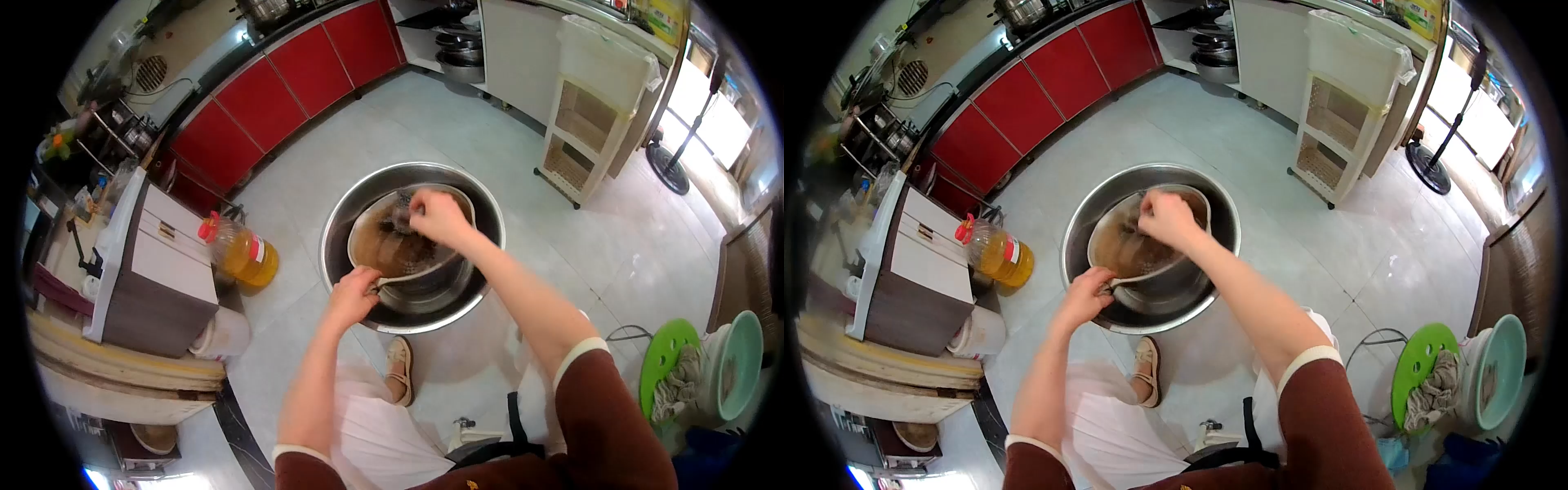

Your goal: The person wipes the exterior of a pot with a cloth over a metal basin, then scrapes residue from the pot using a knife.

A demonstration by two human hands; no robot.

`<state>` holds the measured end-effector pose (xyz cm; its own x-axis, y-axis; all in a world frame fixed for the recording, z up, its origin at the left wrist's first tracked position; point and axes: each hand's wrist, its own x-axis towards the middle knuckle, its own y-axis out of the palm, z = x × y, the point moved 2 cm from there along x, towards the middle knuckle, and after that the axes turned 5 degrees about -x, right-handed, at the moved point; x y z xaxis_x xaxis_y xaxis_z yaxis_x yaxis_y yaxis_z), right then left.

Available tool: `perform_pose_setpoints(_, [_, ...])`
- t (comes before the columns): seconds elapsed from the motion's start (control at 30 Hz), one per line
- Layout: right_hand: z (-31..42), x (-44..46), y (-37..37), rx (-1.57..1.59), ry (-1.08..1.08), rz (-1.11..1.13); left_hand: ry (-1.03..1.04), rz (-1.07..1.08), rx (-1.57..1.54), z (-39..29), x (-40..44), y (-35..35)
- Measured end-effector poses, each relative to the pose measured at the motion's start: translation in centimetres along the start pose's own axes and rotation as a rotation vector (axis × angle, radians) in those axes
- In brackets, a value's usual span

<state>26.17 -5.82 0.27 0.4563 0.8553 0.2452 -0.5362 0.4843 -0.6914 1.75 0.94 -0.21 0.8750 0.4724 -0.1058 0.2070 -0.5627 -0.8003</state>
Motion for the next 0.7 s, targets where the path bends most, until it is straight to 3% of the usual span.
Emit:
perform_pose_setpoints(0.03, [0.8, 0.4, -1.6, 0.147, -0.013, -0.114, 0.030, 0.007, -0.038, 0.2, 0.3, -0.7])
perform_pose_setpoints(0.07, [1.4, 0.5, -3.3, 0.221, 0.017, -0.093, 0.062, 0.014, -0.073, 0.3, 0.6, -1.6])
perform_pose_setpoints(0.1, [2.3, 1.5, -2.1, 0.492, 0.026, -0.072, 0.046, 0.028, 0.016, 1.1, -0.4, -5.3])
perform_pose_setpoints(0.2, [1.9, 1.9, -6.2, 0.679, 0.142, -0.162, -0.315, 0.157, -0.505, -1.4, 0.3, -7.9])
perform_pose_setpoints(0.27, [1.4, 1.5, -7.5, 1.037, 0.211, -0.427, -0.350, 0.166, -0.584, -1.5, 0.1, -8.5])
perform_pose_setpoints(0.4, [-0.2, 1.6, -9.1, 1.352, 0.191, -0.500, -0.395, 0.271, -0.749, -1.4, 0.5, -9.2])
perform_pose_setpoints(0.53, [-0.9, 1.7, -9.5, 1.472, 0.192, -0.427, -0.397, 0.299, -1.044, -2.8, 0.1, -9.1])
perform_pose_setpoints(0.7, [-0.2, 0.2, -8.9, 1.380, 0.383, -0.249, -0.378, 0.238, -1.327, -2.3, -0.9, -6.6])
